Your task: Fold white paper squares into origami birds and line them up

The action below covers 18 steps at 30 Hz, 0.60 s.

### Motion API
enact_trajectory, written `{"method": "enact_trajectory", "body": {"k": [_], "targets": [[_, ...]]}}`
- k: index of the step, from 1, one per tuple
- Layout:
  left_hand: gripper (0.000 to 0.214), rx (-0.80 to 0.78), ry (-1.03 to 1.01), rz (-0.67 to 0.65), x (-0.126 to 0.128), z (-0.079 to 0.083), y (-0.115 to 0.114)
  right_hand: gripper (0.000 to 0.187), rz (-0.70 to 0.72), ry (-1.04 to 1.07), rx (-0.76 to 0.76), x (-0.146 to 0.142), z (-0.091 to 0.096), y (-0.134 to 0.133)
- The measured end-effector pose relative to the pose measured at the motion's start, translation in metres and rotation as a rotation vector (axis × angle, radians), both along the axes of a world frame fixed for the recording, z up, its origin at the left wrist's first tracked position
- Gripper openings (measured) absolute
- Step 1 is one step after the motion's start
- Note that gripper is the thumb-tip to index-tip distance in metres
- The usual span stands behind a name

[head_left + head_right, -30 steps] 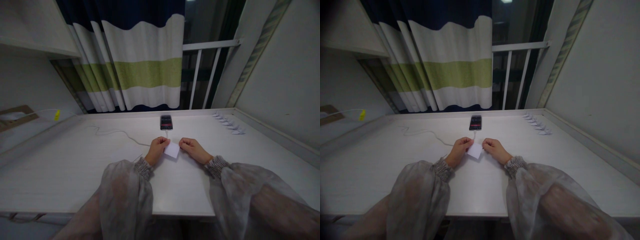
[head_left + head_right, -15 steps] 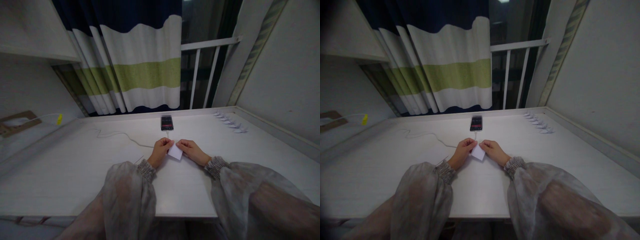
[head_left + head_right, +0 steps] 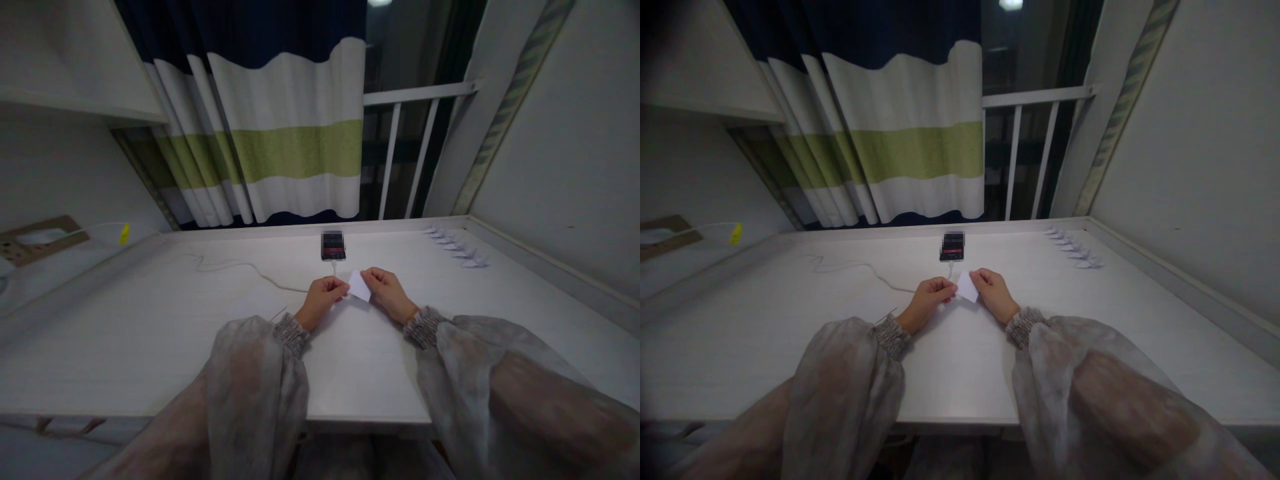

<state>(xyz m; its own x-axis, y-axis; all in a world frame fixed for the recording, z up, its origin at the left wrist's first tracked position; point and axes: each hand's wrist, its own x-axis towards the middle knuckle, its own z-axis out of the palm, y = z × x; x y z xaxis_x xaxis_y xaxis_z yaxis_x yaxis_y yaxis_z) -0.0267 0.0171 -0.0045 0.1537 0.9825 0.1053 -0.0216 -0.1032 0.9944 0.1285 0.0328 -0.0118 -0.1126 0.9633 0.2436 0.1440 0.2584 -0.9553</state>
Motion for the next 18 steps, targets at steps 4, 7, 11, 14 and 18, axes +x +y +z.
{"method": "enact_trajectory", "body": {"k": [4, 7, 11, 14, 18], "targets": [[0.02, 0.04, 0.049, -0.016, -0.0001, -0.002, 0.0006, 0.033, 0.016, 0.014, 0.023, 0.0004, -0.0015, 0.0009], [0.016, 0.087, 0.143, 0.02, 0.0002, -0.0029, 0.0004, 0.032, 0.021, -0.008, 0.032, 0.0002, -0.0003, -0.0015], [0.016, 0.126, 0.232, 0.047, 0.0006, -0.0026, -0.0004, 0.033, -0.005, -0.05, 0.039, 0.0009, -0.0006, -0.0018], [0.017, 0.103, 0.181, 0.047, 0.0008, -0.0011, -0.0016, 0.033, 0.002, 0.005, 0.004, 0.0014, -0.0019, -0.0002], [0.025, 0.015, -0.038, -0.017, 0.0017, 0.0023, -0.0033, 0.036, 0.069, 0.157, -0.13, -0.0004, 0.0, -0.0021]]}}
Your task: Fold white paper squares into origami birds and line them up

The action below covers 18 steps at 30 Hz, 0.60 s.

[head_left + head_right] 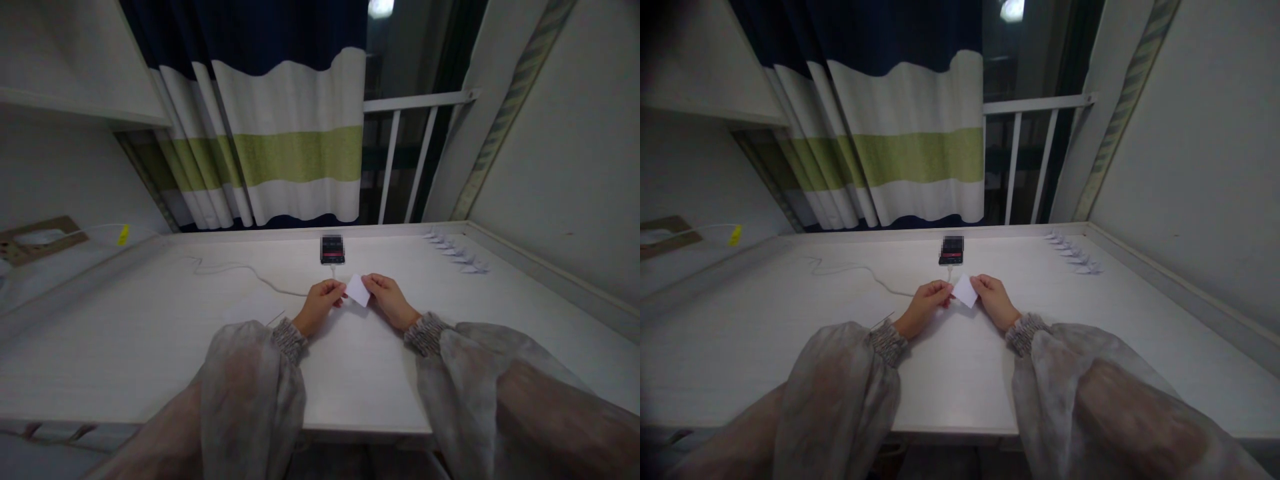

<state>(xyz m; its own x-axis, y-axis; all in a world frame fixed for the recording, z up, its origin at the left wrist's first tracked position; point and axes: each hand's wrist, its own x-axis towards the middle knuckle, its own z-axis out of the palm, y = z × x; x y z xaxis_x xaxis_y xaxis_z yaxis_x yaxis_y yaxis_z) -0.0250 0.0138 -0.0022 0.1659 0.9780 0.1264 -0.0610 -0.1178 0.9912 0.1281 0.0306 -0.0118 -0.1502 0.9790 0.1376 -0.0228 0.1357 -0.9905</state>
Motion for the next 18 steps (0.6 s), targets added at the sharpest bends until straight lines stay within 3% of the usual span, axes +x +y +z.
{"method": "enact_trajectory", "body": {"k": [6, 18], "targets": [[0.031, -0.094, -0.142, -0.075, 0.002, -0.001, 0.003, 0.036, 0.172, 0.12, -0.178, -0.004, 0.007, -0.009], [0.032, -0.143, -0.17, -0.162, 0.002, 0.001, 0.002, 0.032, 0.224, 0.236, -0.259, -0.004, 0.013, -0.013]]}}
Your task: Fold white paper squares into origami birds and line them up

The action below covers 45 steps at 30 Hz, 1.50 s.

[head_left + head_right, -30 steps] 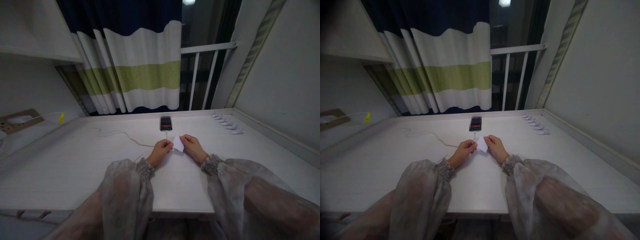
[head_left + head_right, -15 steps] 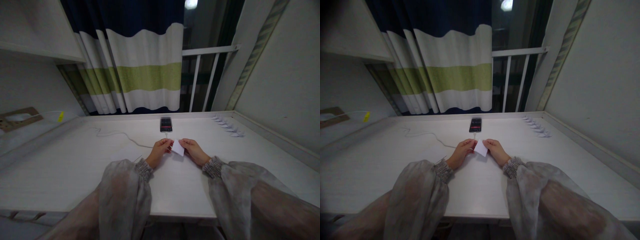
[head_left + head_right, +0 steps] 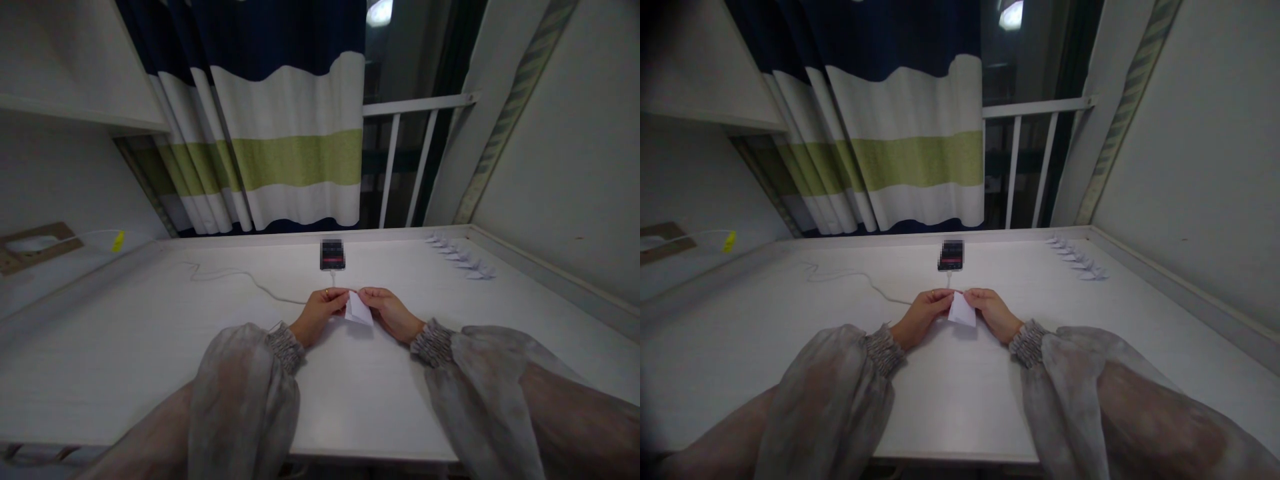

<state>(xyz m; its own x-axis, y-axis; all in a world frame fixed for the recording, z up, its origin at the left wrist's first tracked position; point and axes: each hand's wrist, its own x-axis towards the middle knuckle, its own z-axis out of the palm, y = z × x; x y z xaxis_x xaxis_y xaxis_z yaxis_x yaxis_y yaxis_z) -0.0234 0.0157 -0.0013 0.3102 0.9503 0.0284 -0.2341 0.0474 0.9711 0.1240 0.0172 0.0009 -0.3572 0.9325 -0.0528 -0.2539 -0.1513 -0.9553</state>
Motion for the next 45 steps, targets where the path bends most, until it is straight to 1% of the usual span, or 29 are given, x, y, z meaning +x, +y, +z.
{"method": "enact_trajectory", "body": {"k": [3, 6, 9, 11, 14, 16, 17, 18, 19, 20, 22, 23, 27, 32, 35, 37, 40, 43, 45], "targets": [[0.027, -0.004, 0.017, 0.03, 0.001, 0.002, -0.001, 0.032, 0.019, -0.011, 0.005, -0.001, -0.001, 0.0], [0.021, 0.002, 0.036, 0.08, 0.002, 0.003, -0.003, 0.033, 0.051, -0.065, 0.04, -0.002, -0.002, 0.0], [0.016, 0.025, 0.086, 0.16, 0.003, 0.004, -0.004, 0.035, 0.053, -0.183, 0.153, -0.002, -0.003, -0.002], [0.016, 0.031, 0.114, 0.221, 0.003, 0.005, -0.004, 0.034, 0.009, -0.292, 0.297, -0.002, -0.003, -0.006], [0.016, 0.058, 0.127, 0.265, 0.003, 0.005, -0.005, 0.03, -0.084, -0.423, 0.614, 0.0, 0.001, -0.016], [0.015, 0.087, 0.145, 0.267, 0.003, 0.004, -0.005, 0.044, -0.117, -0.532, 0.827, 0.0, 0.003, -0.021], [0.014, 0.1, 0.159, 0.259, 0.003, 0.003, -0.005, 0.051, -0.136, -0.595, 0.908, 0.0, 0.004, -0.023], [0.013, 0.113, 0.172, 0.246, 0.004, 0.002, -0.005, 0.054, -0.155, -0.66, 0.968, 0.001, 0.005, -0.025], [0.013, 0.123, 0.18, 0.228, 0.004, 0.001, -0.006, 0.051, -0.176, -0.72, 1.006, 0.001, 0.006, -0.025], [0.012, 0.129, 0.184, 0.208, 0.005, 0.001, -0.006, 0.043, -0.195, -0.769, 1.03, 0.001, 0.006, -0.025], [0.013, 0.122, 0.183, 0.173, 0.006, 0.0, -0.007, 0.027, -0.215, -0.82, 1.063, 0.003, 0.007, -0.024], [0.015, 0.11, 0.178, 0.163, 0.007, 0.0, -0.008, 0.023, -0.219, -0.822, 1.077, 0.004, 0.007, -0.023], [0.023, 0.066, 0.183, 0.146, 0.008, 0.0, -0.01, 0.022, -0.254, -0.753, 1.1, 0.009, 0.007, -0.02], [0.024, 0.072, 0.233, 0.166, 0.007, 0.0, -0.011, 0.019, -0.3, -0.763, 1.043, 0.01, 0.008, -0.019], [0.023, 0.083, 0.253, 0.202, 0.006, -0.001, -0.011, 0.019, -0.283, -0.822, 1.051, 0.011, 0.009, -0.019], [0.024, 0.081, 0.279, 0.203, 0.005, -0.002, -0.012, 0.019, -0.265, -0.86, 1.049, 0.012, 0.009, -0.019], [0.027, 0.086, 0.321, 0.194, 0.004, -0.004, -0.011, 0.02, -0.246, -0.893, 0.989, 0.013, 0.009, -0.019], [0.026, 0.107, 0.375, 0.208, 0.002, -0.005, -0.011, 0.021, -0.205, -0.869, 0.921, 0.014, 0.008, -0.02], [0.025, 0.1, 0.402, 0.205, 0.002, -0.005, -0.012, 0.022, -0.179, -0.834, 0.908, 0.016, 0.007, -0.02]]}}
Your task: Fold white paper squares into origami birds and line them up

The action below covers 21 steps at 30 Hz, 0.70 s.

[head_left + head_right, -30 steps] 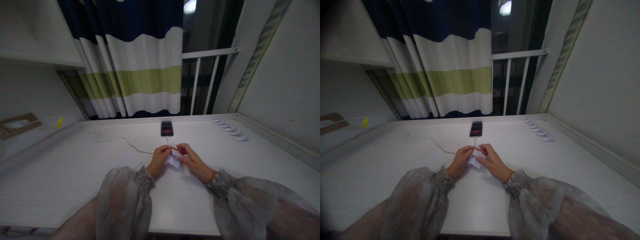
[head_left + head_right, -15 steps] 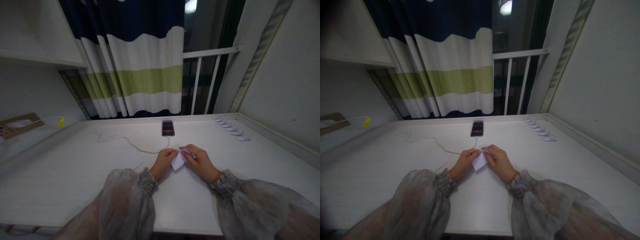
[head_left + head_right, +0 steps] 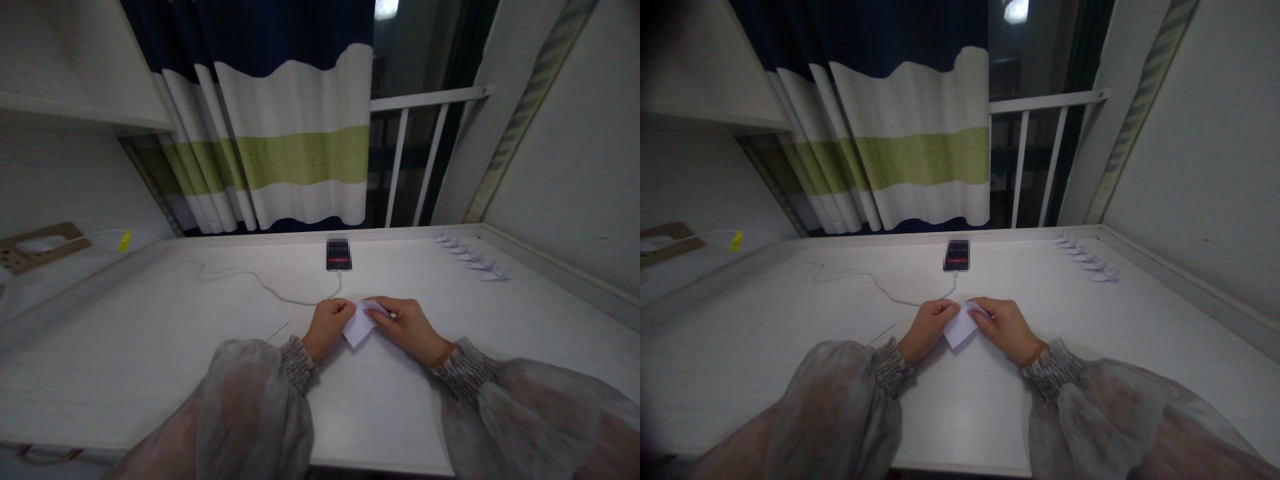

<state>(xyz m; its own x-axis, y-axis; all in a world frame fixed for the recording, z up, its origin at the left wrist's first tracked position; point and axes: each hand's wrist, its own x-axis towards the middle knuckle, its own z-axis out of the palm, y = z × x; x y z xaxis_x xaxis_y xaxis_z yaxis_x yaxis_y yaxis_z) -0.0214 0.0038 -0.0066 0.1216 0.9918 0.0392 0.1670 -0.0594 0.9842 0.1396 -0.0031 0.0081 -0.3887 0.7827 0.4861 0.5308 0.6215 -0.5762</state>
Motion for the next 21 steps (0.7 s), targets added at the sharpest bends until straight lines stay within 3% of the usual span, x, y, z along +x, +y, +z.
{"method": "enact_trajectory", "body": {"k": [21], "targets": [[0.02, -0.088, -0.255, -0.031, 0.001, 0.003, -0.003, 0.025, 0.281, 0.168, -0.069, 0.012, 0.002, 0.008]]}}
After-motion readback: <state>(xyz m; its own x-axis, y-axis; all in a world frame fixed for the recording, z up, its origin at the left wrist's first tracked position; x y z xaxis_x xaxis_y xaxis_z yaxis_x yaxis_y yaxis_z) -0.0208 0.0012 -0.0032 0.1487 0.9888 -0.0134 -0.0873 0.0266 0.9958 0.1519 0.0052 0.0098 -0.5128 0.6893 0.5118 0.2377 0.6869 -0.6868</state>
